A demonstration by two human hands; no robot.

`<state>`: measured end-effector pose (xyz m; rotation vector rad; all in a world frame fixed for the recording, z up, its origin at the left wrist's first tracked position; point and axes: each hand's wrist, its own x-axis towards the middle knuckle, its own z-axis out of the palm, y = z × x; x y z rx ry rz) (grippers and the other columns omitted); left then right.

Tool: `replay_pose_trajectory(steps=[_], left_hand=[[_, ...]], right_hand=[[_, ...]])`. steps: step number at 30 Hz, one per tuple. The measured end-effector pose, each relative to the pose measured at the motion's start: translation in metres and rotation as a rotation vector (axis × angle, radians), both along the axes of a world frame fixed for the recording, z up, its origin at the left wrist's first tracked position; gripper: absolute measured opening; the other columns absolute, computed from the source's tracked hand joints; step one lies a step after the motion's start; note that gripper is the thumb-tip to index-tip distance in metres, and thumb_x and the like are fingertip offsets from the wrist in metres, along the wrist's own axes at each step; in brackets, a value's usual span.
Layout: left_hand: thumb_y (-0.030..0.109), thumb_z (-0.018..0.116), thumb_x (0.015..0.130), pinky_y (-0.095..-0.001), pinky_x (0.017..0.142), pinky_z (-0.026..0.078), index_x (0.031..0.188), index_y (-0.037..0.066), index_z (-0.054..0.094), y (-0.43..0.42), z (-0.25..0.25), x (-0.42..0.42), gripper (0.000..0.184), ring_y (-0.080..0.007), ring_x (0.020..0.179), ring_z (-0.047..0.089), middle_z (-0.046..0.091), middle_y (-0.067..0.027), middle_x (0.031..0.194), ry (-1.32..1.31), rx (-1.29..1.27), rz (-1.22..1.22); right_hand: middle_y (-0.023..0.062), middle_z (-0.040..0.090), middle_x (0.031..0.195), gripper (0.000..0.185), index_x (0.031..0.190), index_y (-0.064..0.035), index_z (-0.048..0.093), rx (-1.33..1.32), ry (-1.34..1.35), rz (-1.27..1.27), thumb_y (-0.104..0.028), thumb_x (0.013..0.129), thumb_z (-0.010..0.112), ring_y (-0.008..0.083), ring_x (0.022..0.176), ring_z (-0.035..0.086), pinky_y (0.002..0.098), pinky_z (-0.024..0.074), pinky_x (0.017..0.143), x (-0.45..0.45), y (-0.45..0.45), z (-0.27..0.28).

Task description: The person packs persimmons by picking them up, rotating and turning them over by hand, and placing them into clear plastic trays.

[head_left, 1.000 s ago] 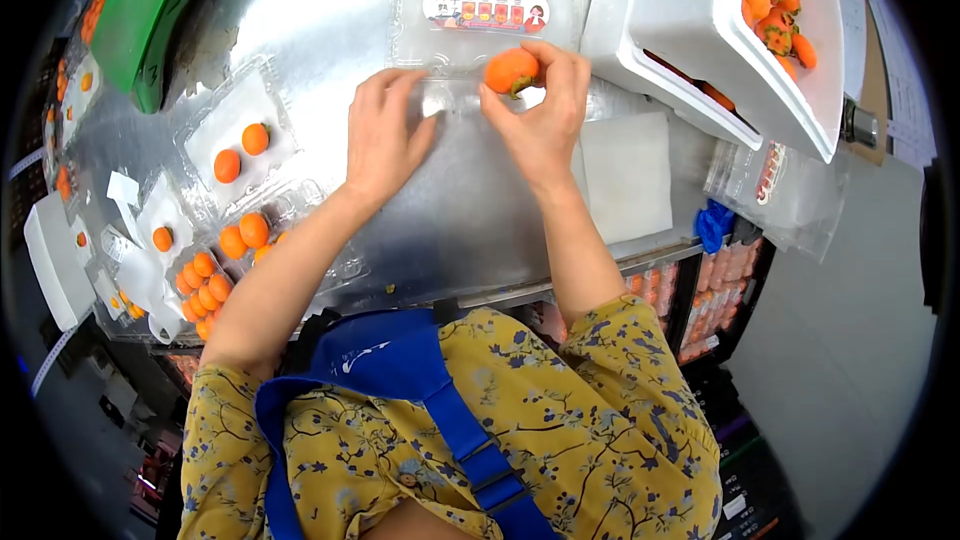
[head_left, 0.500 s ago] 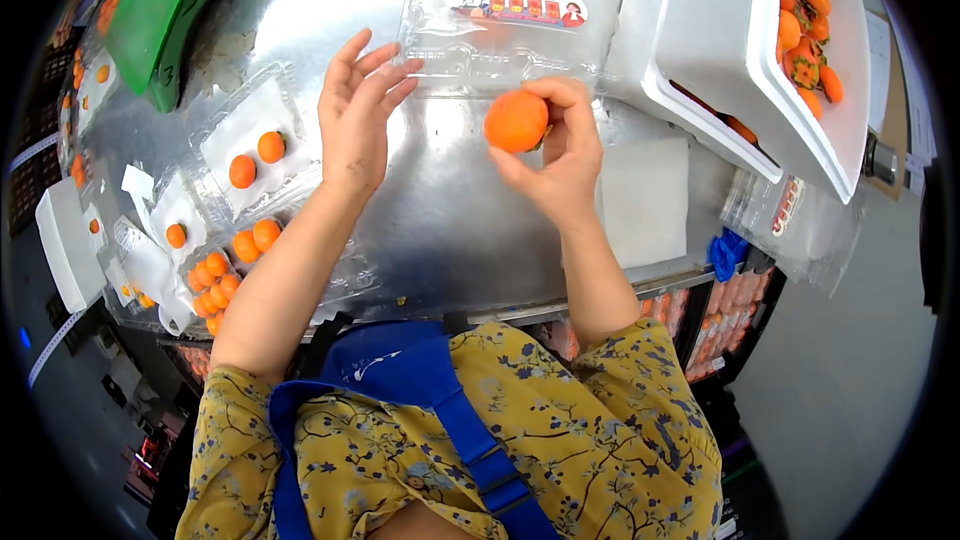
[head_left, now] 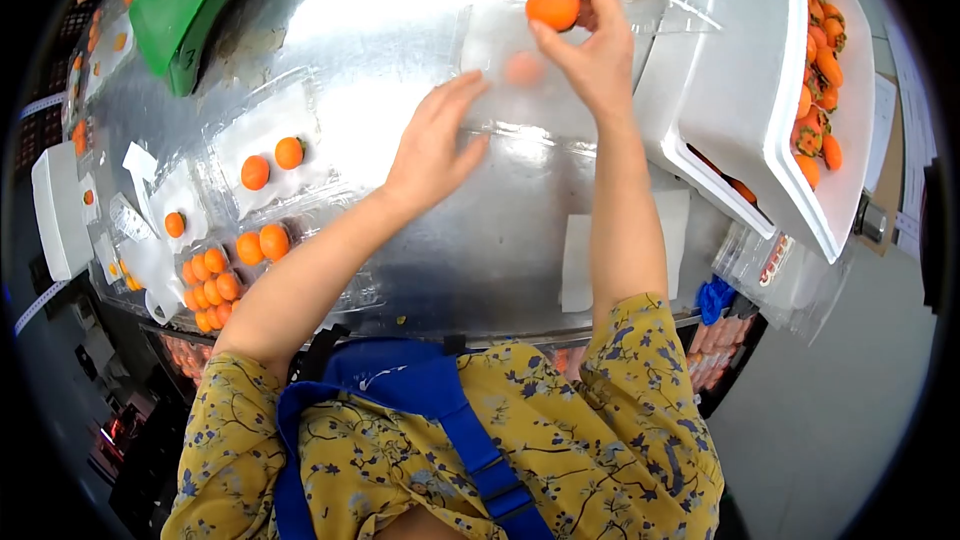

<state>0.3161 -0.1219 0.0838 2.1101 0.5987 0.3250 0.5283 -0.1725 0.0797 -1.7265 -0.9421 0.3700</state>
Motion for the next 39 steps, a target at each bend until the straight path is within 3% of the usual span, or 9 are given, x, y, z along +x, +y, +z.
replay_pose_trajectory(steps=[7, 11, 12, 15, 20, 27, 32, 35, 39], left_hand=[[0.010, 0.072, 0.063, -0.0469, 0.096, 0.038, 0.124, 0.010, 0.054, 0.009, -0.021, 0.016, 0.064, -0.0303, 0.115, 0.052, 0.054, -0.0132, 0.124, 0.002, 0.511, -0.047], [0.013, 0.070, 0.068, -0.0421, 0.090, 0.042, 0.106, 0.011, 0.063, 0.014, -0.048, 0.062, 0.038, -0.0230, 0.102, 0.058, 0.062, -0.0064, 0.106, 0.053, 0.604, -0.036], [0.013, 0.069, 0.069, -0.0409, 0.087, 0.043, 0.099, 0.012, 0.064, 0.044, -0.033, -0.009, 0.031, -0.0215, 0.099, 0.059, 0.063, -0.0042, 0.101, 0.078, 0.619, -0.109], [0.014, 0.069, 0.070, -0.0370, 0.081, 0.045, 0.079, 0.013, 0.066, 0.073, -0.010, -0.002, 0.010, -0.0188, 0.090, 0.060, 0.065, 0.0012, 0.087, 0.002, 0.623, -0.099], [0.029, 0.068, 0.079, -0.0403, 0.075, 0.053, 0.097, 0.007, 0.071, 0.120, 0.027, 0.073, 0.028, -0.0326, 0.081, 0.066, 0.070, -0.0140, 0.086, 0.077, 0.251, 0.061], [0.038, 0.066, 0.079, -0.0418, 0.078, 0.052, 0.106, 0.006, 0.068, 0.145, 0.026, 0.115, 0.042, -0.0333, 0.087, 0.066, 0.069, -0.0166, 0.092, 0.238, 0.237, 0.065], [0.033, 0.066, 0.078, -0.0417, 0.073, 0.052, 0.100, 0.005, 0.068, 0.139, 0.014, 0.111, 0.035, -0.0311, 0.083, 0.066, 0.069, -0.0147, 0.084, 0.197, 0.205, 0.124], [0.030, 0.070, 0.079, -0.0400, 0.085, 0.049, 0.118, 0.004, 0.061, 0.140, 0.011, 0.104, 0.048, -0.0325, 0.100, 0.062, 0.065, -0.0177, 0.108, 0.129, 0.025, 0.145], [0.016, 0.072, 0.076, -0.0415, 0.096, 0.042, 0.125, 0.006, 0.052, 0.110, 0.005, 0.074, 0.054, -0.0348, 0.113, 0.050, 0.054, -0.0169, 0.122, -0.261, 0.379, 0.260]], right_hand=[[0.0111, 0.057, 0.116, 0.042, 0.120, 0.0002, 0.054, 0.059, 0.349, 0.024, -0.001, 0.081, 0.069, 0.0214, 0.104, 0.058, 0.0330, 0.0482, 0.091, 0.002, -0.007, 0.011], [0.0131, 0.055, 0.123, 0.043, 0.123, 0.0022, 0.052, 0.006, 0.355, 0.063, 0.002, 0.082, 0.065, 0.0231, 0.110, 0.056, 0.0362, 0.0471, 0.095, 0.043, -0.020, 0.005], [0.0132, 0.054, 0.123, 0.044, 0.124, 0.0023, 0.051, 0.035, 0.384, 0.040, 0.003, 0.082, 0.065, 0.0232, 0.110, 0.056, 0.0363, 0.0469, 0.096, -0.033, -0.006, 0.014], [0.0139, 0.053, 0.124, 0.045, 0.124, 0.0027, 0.050, 0.076, 0.375, 0.070, 0.004, 0.081, 0.063, 0.0239, 0.111, 0.055, 0.0371, 0.0463, 0.097, -0.047, -0.003, 0.028], [0.0090, 0.056, 0.114, 0.054, 0.121, 0.0018, 0.052, 0.217, 0.459, 0.126, -0.001, 0.071, 0.071, 0.0188, 0.105, 0.056, 0.0318, 0.0471, 0.091, -0.043, -0.008, 0.056], [0.0054, 0.056, 0.110, 0.053, 0.115, -0.0020, 0.055, 0.017, 0.470, 0.449, -0.005, 0.066, 0.076, 0.0148, 0.093, 0.061, 0.0293, 0.0486, 0.084, -0.035, 0.004, 0.054], [0.0053, 0.056, 0.111, 0.049, 0.112, -0.0047, 0.056, 0.131, 0.408, 0.261, -0.004, 0.066, 0.076, 0.0162, 0.095, 0.060, 0.0294, 0.0486, 0.084, -0.035, 0.020, 0.044], [0.0064, 0.055, 0.111, 0.048, 0.111, -0.0054, 0.057, 0.125, 0.129, 0.071, -0.003, 0.067, 0.075, 0.0176, 0.098, 0.058, 0.0300, 0.0490, 0.084, -0.027, 0.029, 0.023], [0.0086, 0.054, 0.111, 0.051, 0.113, -0.0054, 0.057, 0.096, -0.104, -0.096, -0.005, 0.066, 0.076, 0.0209, 0.097, 0.057, 0.0318, 0.0494, 0.083, -0.014, 0.036, 0.000]])
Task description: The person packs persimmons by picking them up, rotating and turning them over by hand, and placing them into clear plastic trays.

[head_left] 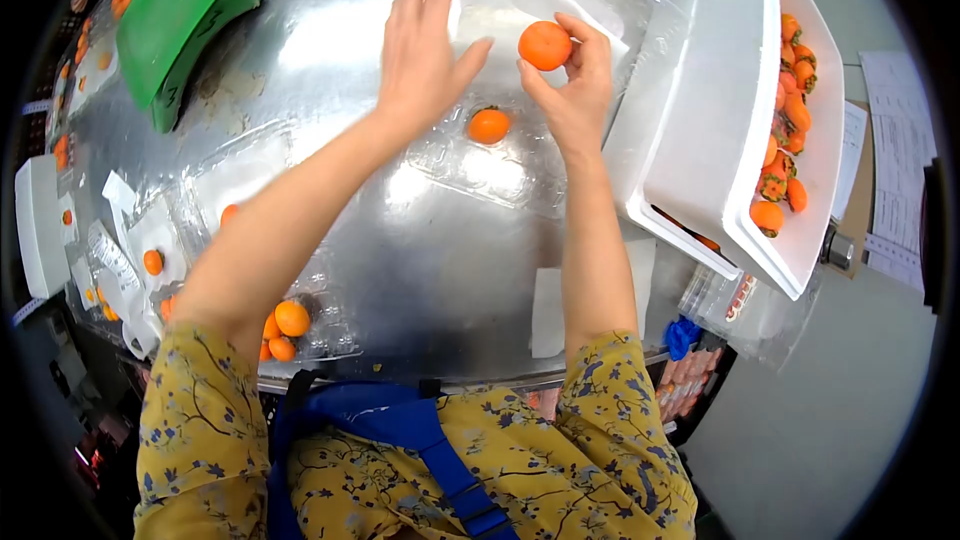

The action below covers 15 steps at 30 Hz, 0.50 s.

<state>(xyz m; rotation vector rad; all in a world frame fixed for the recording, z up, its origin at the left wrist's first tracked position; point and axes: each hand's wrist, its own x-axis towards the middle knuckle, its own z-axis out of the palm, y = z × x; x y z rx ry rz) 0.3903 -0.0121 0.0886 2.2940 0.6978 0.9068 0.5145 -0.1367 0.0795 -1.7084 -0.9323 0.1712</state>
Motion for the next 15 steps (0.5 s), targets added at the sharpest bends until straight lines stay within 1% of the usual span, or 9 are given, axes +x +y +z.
replay_pose_trajectory(steps=[1, 3, 5, 7, 8, 10, 13, 15], left_hand=[[0.013, 0.073, 0.075, -0.0423, 0.098, 0.039, 0.126, 0.007, 0.050, -0.012, 0.004, -0.014, 0.056, -0.0356, 0.116, 0.047, 0.051, -0.0158, 0.124, 0.015, 0.026, 0.012], [0.011, 0.072, 0.074, -0.0419, 0.097, 0.039, 0.121, 0.006, 0.054, -0.038, 0.000, -0.055, 0.051, -0.0341, 0.113, 0.049, 0.054, -0.0149, 0.120, 0.092, -0.029, -0.171], [0.008, 0.072, 0.071, -0.0408, 0.095, 0.040, 0.115, 0.006, 0.056, -0.061, -0.005, -0.075, 0.046, -0.0318, 0.111, 0.051, 0.054, -0.0132, 0.118, 0.177, -0.030, -0.331], [0.007, 0.071, 0.071, -0.0414, 0.093, 0.040, 0.111, 0.006, 0.058, -0.077, -0.013, -0.098, 0.041, -0.0309, 0.109, 0.051, 0.055, -0.0119, 0.115, 0.222, -0.127, -0.392], [0.006, 0.070, 0.071, -0.0416, 0.092, 0.040, 0.109, 0.006, 0.059, -0.087, -0.016, -0.102, 0.039, -0.0304, 0.109, 0.051, 0.055, -0.0113, 0.114, 0.248, -0.178, -0.426], [0.006, 0.069, 0.071, -0.0415, 0.092, 0.040, 0.108, 0.006, 0.059, -0.093, -0.020, -0.111, 0.038, -0.0304, 0.109, 0.051, 0.055, -0.0109, 0.112, 0.257, -0.192, -0.433], [0.005, 0.069, 0.071, -0.0415, 0.092, 0.040, 0.107, 0.005, 0.059, -0.094, -0.018, -0.109, 0.038, -0.0304, 0.108, 0.051, 0.055, -0.0106, 0.110, 0.271, -0.195, -0.439], [0.006, 0.070, 0.070, -0.0413, 0.091, 0.040, 0.107, 0.005, 0.059, -0.094, -0.016, -0.109, 0.039, -0.0305, 0.108, 0.052, 0.056, -0.0107, 0.111, 0.280, -0.195, -0.438]], right_hand=[[0.0088, 0.054, 0.110, 0.051, 0.113, -0.0053, 0.057, -0.011, -0.049, -0.032, -0.005, 0.065, 0.076, 0.0214, 0.096, 0.057, 0.0321, 0.0493, 0.083, 0.004, 0.003, -0.002], [0.0094, 0.056, 0.107, 0.051, 0.113, -0.0051, 0.057, -0.044, -0.052, -0.073, -0.007, 0.065, 0.076, 0.0220, 0.094, 0.057, 0.0322, 0.0493, 0.082, 0.005, 0.008, -0.010], [0.0098, 0.058, 0.104, 0.050, 0.113, -0.0046, 0.057, -0.080, -0.032, -0.117, -0.008, 0.067, 0.075, 0.0220, 0.093, 0.058, 0.0322, 0.0492, 0.081, 0.018, 0.011, -0.014], [0.0100, 0.060, 0.101, 0.047, 0.112, -0.0038, 0.056, -0.127, -0.004, -0.132, -0.010, 0.069, 0.074, 0.0212, 0.093, 0.058, 0.0319, 0.0490, 0.080, 0.015, 0.017, -0.016], [0.0108, 0.060, 0.101, 0.043, 0.110, -0.0031, 0.056, -0.109, 0.181, -0.119, -0.011, 0.071, 0.073, 0.0216, 0.091, 0.059, 0.0321, 0.0495, 0.079, 0.021, 0.013, -0.020], [0.0124, 0.060, 0.100, 0.037, 0.107, -0.0016, 0.056, -0.063, 0.543, -0.088, -0.013, 0.075, 0.070, 0.0225, 0.087, 0.061, 0.0325, 0.0503, 0.077, 0.029, 0.016, -0.021], [0.0148, 0.060, 0.098, 0.030, 0.105, -0.0006, 0.054, -0.001, 0.976, -0.086, -0.018, 0.083, 0.063, 0.0244, 0.077, 0.064, 0.0342, 0.0524, 0.072, 0.033, 0.020, -0.006], [0.0159, 0.060, 0.095, 0.032, 0.106, -0.0004, 0.053, -0.033, 1.048, -0.037, -0.025, 0.086, 0.059, 0.0256, 0.072, 0.064, 0.0347, 0.0528, 0.068, 0.037, 0.021, -0.006]])
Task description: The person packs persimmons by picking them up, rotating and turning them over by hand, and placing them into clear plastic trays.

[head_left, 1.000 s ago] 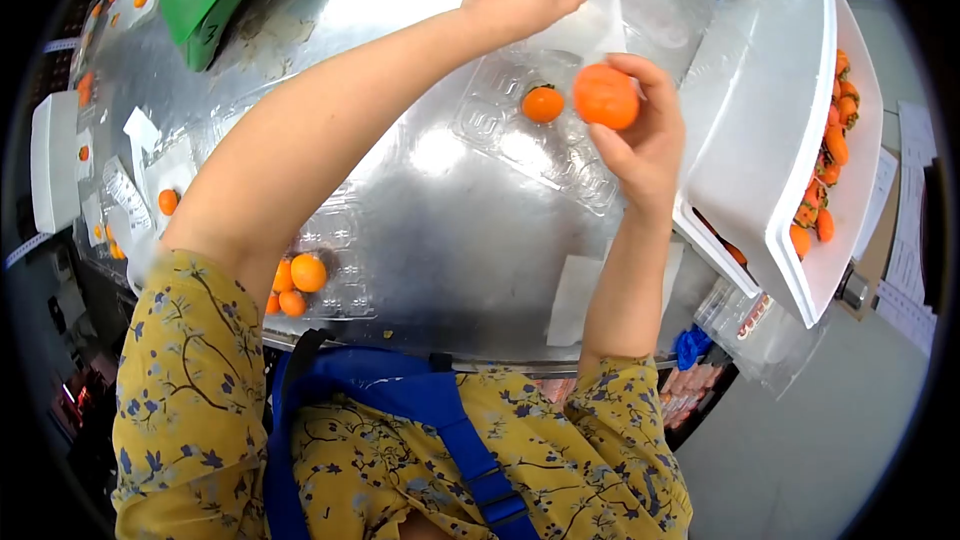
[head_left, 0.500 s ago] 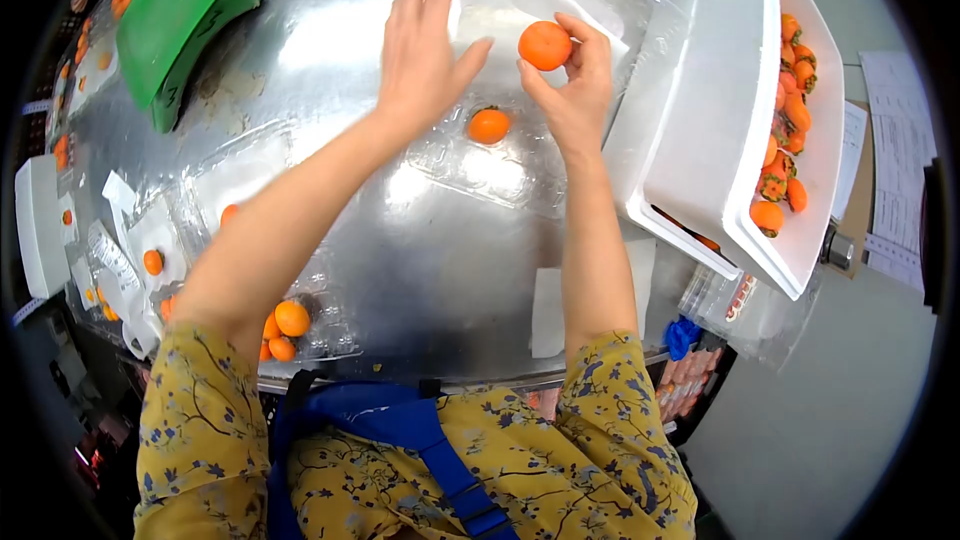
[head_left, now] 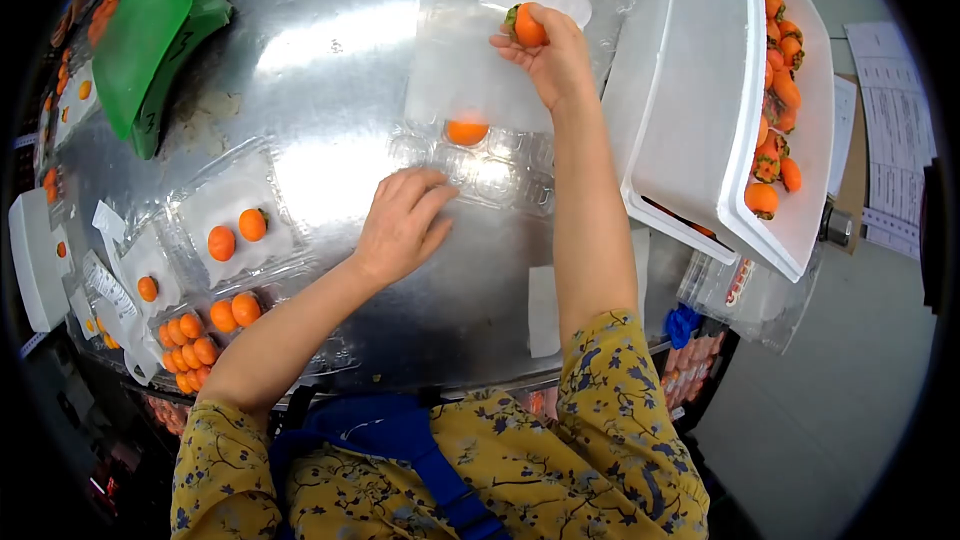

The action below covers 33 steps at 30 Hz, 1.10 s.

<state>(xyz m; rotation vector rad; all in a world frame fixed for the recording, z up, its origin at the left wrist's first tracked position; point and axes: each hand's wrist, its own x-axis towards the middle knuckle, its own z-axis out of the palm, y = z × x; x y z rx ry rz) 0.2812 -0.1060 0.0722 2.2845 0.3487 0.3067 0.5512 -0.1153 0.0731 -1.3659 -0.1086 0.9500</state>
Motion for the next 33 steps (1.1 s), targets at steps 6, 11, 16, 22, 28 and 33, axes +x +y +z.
replay_pose_trajectory(steps=[6, 11, 16, 22, 28, 33], left_hand=[[0.006, 0.070, 0.073, -0.0414, 0.095, 0.041, 0.111, 0.004, 0.061, 0.019, 0.012, 0.023, 0.039, -0.0325, 0.110, 0.053, 0.058, -0.0127, 0.118, -0.136, 0.044, 0.114], [0.012, 0.061, 0.085, -0.0440, 0.101, 0.039, 0.115, 0.003, 0.061, 0.057, 0.012, 0.078, 0.032, -0.0328, 0.118, 0.051, 0.055, -0.0158, 0.127, -0.088, 0.049, -0.008], [0.027, 0.053, 0.092, -0.0479, 0.106, 0.034, 0.119, 0.001, 0.058, 0.079, -0.008, 0.118, 0.037, -0.0322, 0.125, 0.046, 0.054, -0.0165, 0.129, 0.080, 0.163, -0.063], [0.037, 0.048, 0.095, -0.0531, 0.109, 0.027, 0.127, 0.002, 0.052, 0.089, -0.021, 0.140, 0.047, -0.0307, 0.135, 0.036, 0.049, -0.0143, 0.136, 0.150, 0.224, -0.114], [0.031, 0.051, 0.094, -0.0546, 0.111, 0.024, 0.135, 0.008, 0.047, 0.086, -0.010, 0.144, 0.046, -0.0323, 0.138, 0.031, 0.044, -0.0134, 0.142, 0.166, 0.226, -0.071], [0.022, 0.063, 0.086, -0.0496, 0.108, 0.030, 0.124, 0.008, 0.056, 0.061, 0.004, 0.102, 0.042, -0.0343, 0.130, 0.040, 0.049, -0.0128, 0.135, -0.032, 0.164, 0.092]], right_hand=[[0.0177, 0.063, 0.092, 0.040, 0.111, 0.0002, 0.051, -0.047, 0.057, 0.030, -0.036, 0.094, 0.046, 0.0251, 0.068, 0.065, 0.0326, 0.0524, 0.061, 0.000, 0.003, -0.005], [0.0205, 0.063, 0.096, 0.038, 0.112, 0.0015, 0.052, 0.118, 0.248, 0.018, -0.030, 0.092, 0.044, 0.0262, 0.073, 0.064, 0.0334, 0.0516, 0.065, 0.002, -0.003, -0.008], [0.0201, 0.062, 0.098, 0.033, 0.108, 0.0022, 0.054, 0.346, 0.414, 0.045, -0.020, 0.085, 0.048, 0.0281, 0.078, 0.062, 0.0354, 0.0501, 0.068, 0.012, -0.011, -0.009], [0.0169, 0.064, 0.102, 0.032, 0.112, 0.0020, 0.054, 0.374, 0.345, 0.027, -0.012, 0.083, 0.051, 0.0237, 0.077, 0.063, 0.0334, 0.0499, 0.071, 0.009, -0.015, -0.009], [0.0124, 0.065, 0.101, 0.032, 0.114, 0.0000, 0.055, 0.382, 0.325, 0.053, -0.016, 0.086, 0.054, 0.0207, 0.080, 0.063, 0.0316, 0.0487, 0.074, 0.015, -0.024, -0.019], [0.0112, 0.064, 0.106, 0.038, 0.117, 0.0003, 0.056, 0.144, -0.016, -0.010, -0.018, 0.084, 0.059, 0.0189, 0.090, 0.062, 0.0303, 0.0473, 0.078, 0.009, -0.020, -0.012]])
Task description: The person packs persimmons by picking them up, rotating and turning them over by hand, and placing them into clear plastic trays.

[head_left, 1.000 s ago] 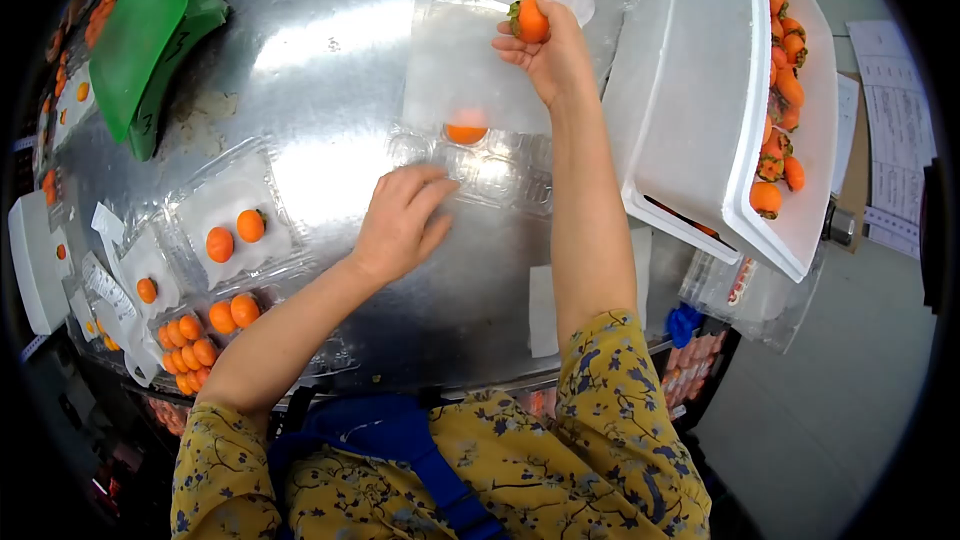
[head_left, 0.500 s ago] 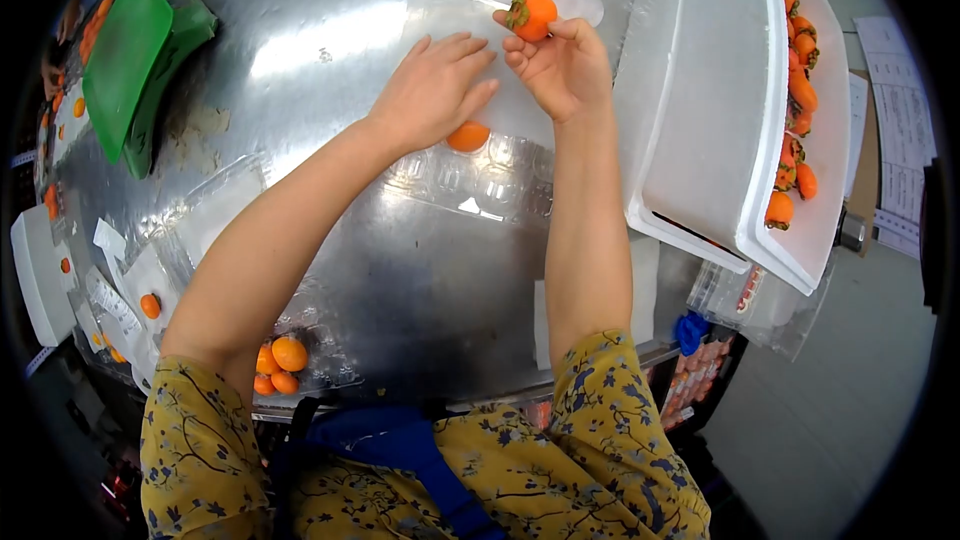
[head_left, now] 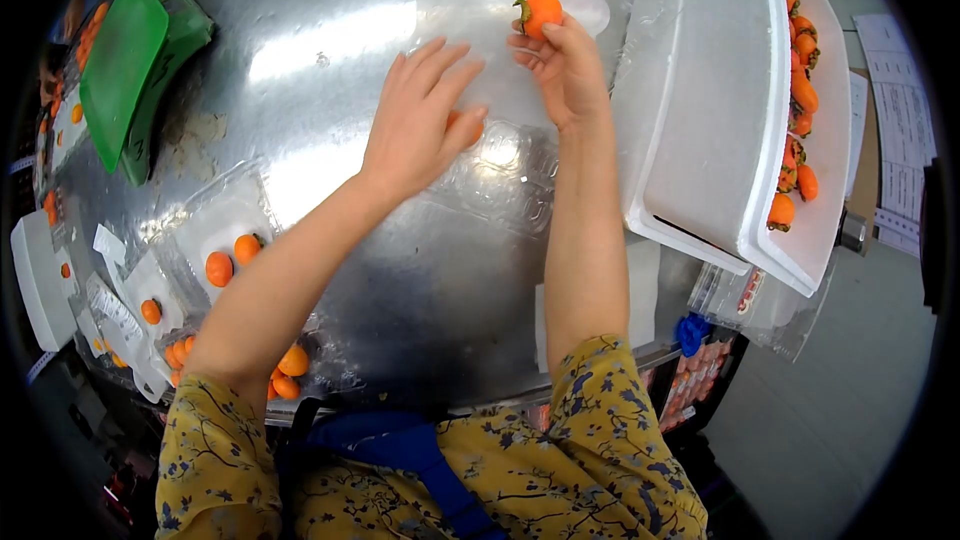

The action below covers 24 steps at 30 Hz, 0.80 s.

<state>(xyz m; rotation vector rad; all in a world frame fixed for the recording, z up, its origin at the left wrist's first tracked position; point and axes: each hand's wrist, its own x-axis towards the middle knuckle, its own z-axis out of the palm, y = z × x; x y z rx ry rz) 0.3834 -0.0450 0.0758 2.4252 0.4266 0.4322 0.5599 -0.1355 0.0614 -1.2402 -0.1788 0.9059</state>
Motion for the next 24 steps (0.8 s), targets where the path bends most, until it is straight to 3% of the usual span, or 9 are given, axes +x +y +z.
replay_pose_trajectory(steps=[4, 7, 12, 18, 21, 22, 24], left_hand=[[0.015, 0.070, 0.078, -0.0459, 0.102, 0.037, 0.117, 0.007, 0.059, -0.026, -0.006, -0.057, 0.041, -0.0346, 0.119, 0.048, 0.052, -0.0142, 0.129, -0.015, -0.078, -0.010], [0.011, 0.072, 0.075, -0.0426, 0.094, 0.043, 0.115, 0.007, 0.059, -0.039, -0.012, -0.081, 0.043, -0.0323, 0.111, 0.052, 0.051, -0.0155, 0.129, 0.005, -0.118, -0.018], [0.008, 0.074, 0.072, -0.0333, 0.073, 0.053, 0.112, 0.005, 0.060, -0.051, -0.015, -0.092, 0.043, -0.0236, 0.089, 0.059, 0.046, -0.0159, 0.133, -0.006, -0.218, 0.008], [0.005, 0.072, 0.070, -0.0399, 0.084, 0.050, 0.108, 0.005, 0.060, -0.066, -0.012, -0.101, 0.040, -0.0306, 0.095, 0.057, 0.046, -0.0178, 0.134, 0.062, -0.354, 0.012], [0.005, 0.073, 0.070, -0.0388, 0.084, 0.050, 0.108, 0.004, 0.060, -0.069, -0.020, -0.103, 0.040, -0.0291, 0.098, 0.059, 0.043, -0.0188, 0.136, -0.023, -0.177, -0.022], [0.005, 0.073, 0.068, -0.0436, 0.092, 0.046, 0.112, 0.006, 0.058, -0.070, -0.010, -0.105, 0.047, -0.0336, 0.107, 0.056, 0.042, -0.0200, 0.137, 0.011, -0.174, -0.032], [0.010, 0.072, 0.068, -0.0467, 0.092, 0.044, 0.114, 0.008, 0.055, -0.079, -0.007, -0.112, 0.049, -0.0369, 0.111, 0.052, 0.041, -0.0214, 0.137, -0.114, -0.183, 0.009]], right_hand=[[0.0099, 0.062, 0.110, 0.042, 0.119, 0.0011, 0.055, -0.090, -0.381, -0.027, -0.013, 0.081, 0.064, 0.0191, 0.099, 0.060, 0.0319, 0.0464, 0.086, -0.004, 0.006, -0.005], [0.0080, 0.063, 0.108, 0.044, 0.119, -0.0001, 0.056, -0.188, -0.514, -0.020, -0.011, 0.077, 0.066, 0.0206, 0.102, 0.059, 0.0325, 0.0453, 0.090, -0.006, 0.010, -0.007], [0.0102, 0.065, 0.106, 0.048, 0.116, -0.0049, 0.058, -0.419, -0.985, 0.066, -0.017, 0.071, 0.070, 0.0261, 0.100, 0.060, 0.0359, 0.0470, 0.087, -0.006, 0.011, -0.016], [0.0126, 0.065, 0.102, 0.047, 0.110, -0.0071, 0.059, -0.625, -1.181, 0.078, -0.025, 0.069, 0.073, 0.0292, 0.098, 0.059, 0.0399, 0.0472, 0.084, -0.001, 0.013, -0.031], [0.0135, 0.064, 0.103, 0.047, 0.109, -0.0072, 0.060, -0.659, -1.168, 0.127, -0.035, 0.073, 0.071, 0.0305, 0.098, 0.060, 0.0396, 0.0468, 0.085, 0.003, 0.017, -0.028], [0.0138, 0.065, 0.105, 0.050, 0.110, -0.0069, 0.061, -0.800, -1.102, 0.169, -0.041, 0.075, 0.070, 0.0305, 0.100, 0.060, 0.0386, 0.0464, 0.085, -0.009, 0.024, -0.003], [0.0124, 0.066, 0.107, 0.054, 0.116, -0.0081, 0.060, -0.726, -1.149, 0.239, -0.042, 0.075, 0.070, 0.0276, 0.102, 0.061, 0.0366, 0.0461, 0.086, 0.016, 0.015, -0.022]])
